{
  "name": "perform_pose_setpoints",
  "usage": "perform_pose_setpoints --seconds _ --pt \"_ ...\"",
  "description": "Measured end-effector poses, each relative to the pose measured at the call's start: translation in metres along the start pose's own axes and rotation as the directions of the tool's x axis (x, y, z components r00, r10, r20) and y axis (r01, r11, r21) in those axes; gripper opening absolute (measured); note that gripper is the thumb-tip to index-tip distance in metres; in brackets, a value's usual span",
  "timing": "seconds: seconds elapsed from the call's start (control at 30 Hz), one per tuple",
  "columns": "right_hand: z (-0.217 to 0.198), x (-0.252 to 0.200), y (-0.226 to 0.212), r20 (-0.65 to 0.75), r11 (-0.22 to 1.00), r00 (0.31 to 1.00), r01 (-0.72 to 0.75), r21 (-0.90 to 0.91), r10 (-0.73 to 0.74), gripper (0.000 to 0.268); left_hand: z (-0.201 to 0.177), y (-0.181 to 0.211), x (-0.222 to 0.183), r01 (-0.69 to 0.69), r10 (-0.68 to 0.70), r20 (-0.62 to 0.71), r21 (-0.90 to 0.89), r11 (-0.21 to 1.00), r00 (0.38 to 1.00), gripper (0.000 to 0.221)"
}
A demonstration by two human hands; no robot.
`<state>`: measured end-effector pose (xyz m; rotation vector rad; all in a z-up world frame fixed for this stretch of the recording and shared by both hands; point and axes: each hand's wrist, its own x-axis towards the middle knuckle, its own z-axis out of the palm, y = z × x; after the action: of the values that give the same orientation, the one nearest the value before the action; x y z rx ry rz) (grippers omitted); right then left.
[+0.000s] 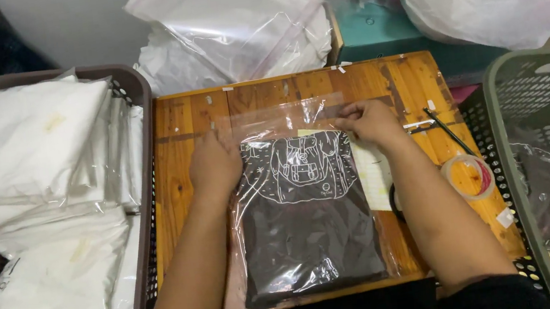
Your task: The person folds a dark t-shirt inside a clear plastic bag on a wooden table. They use scissors to cut a piece of tape and seal the bag. The person then uses a pen to write on a label attached to the package before placing it into a basket.
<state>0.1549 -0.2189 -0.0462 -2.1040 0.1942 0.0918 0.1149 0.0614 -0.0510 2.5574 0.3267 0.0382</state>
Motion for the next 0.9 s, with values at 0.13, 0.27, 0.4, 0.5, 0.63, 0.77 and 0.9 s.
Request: perform_pose_setpoints --seconds 0.13,0.27,0.4,0.5,0.63,0.77,0.9 --pt "-0.006 -0.006 -0.009 0.07 0.988 0.998 -0.019 0.154 0.008 0.017 0.025 -0.038 0.035 0.161 -0.159 0.029 -0.236 0.958 0.987 0.038" --pt "-0.009 -0.001 -0.004 0.128 0.966 0.991 -0.068 0.25 0.037 0.011 0.01 -0.03 0.028 0.198 -0.19 0.068 -0.492 0.848 0.98 0.025" --pt "-0.013 0.009 0.01 0.224 0.928 0.974 -0.094 0.36 0.012 0.021 -0.007 -0.016 0.015 0.13 -0.11 0.072 -0.64 0.757 0.991 0.012" --pt "-0.016 0.005 0.007 0.277 0.909 0.961 -0.106 0.403 -0.011 0.035 -0.021 -0.007 0.004 0.178 -0.071 0.171 -0.767 0.617 0.983 0.01" --pt "-0.017 0.002 0.003 0.291 0.933 0.957 -0.089 0.347 -0.017 0.045 -0.013 -0.013 0.009 0.231 -0.025 0.256 -0.82 0.524 0.966 0.015" --pt "-0.016 -0.002 -0.006 0.243 0.96 0.97 -0.072 0.272 0.004 0.032 -0.021 -0.005 0.004 0.224 -0.014 0.259 -0.809 0.544 0.966 0.026" --pt "-0.014 -0.003 -0.002 0.193 0.97 0.98 -0.003 0.244 -0.045 0.019 -0.018 -0.008 0.005 0.199 0.006 0.247 -0.795 0.573 0.969 0.02"
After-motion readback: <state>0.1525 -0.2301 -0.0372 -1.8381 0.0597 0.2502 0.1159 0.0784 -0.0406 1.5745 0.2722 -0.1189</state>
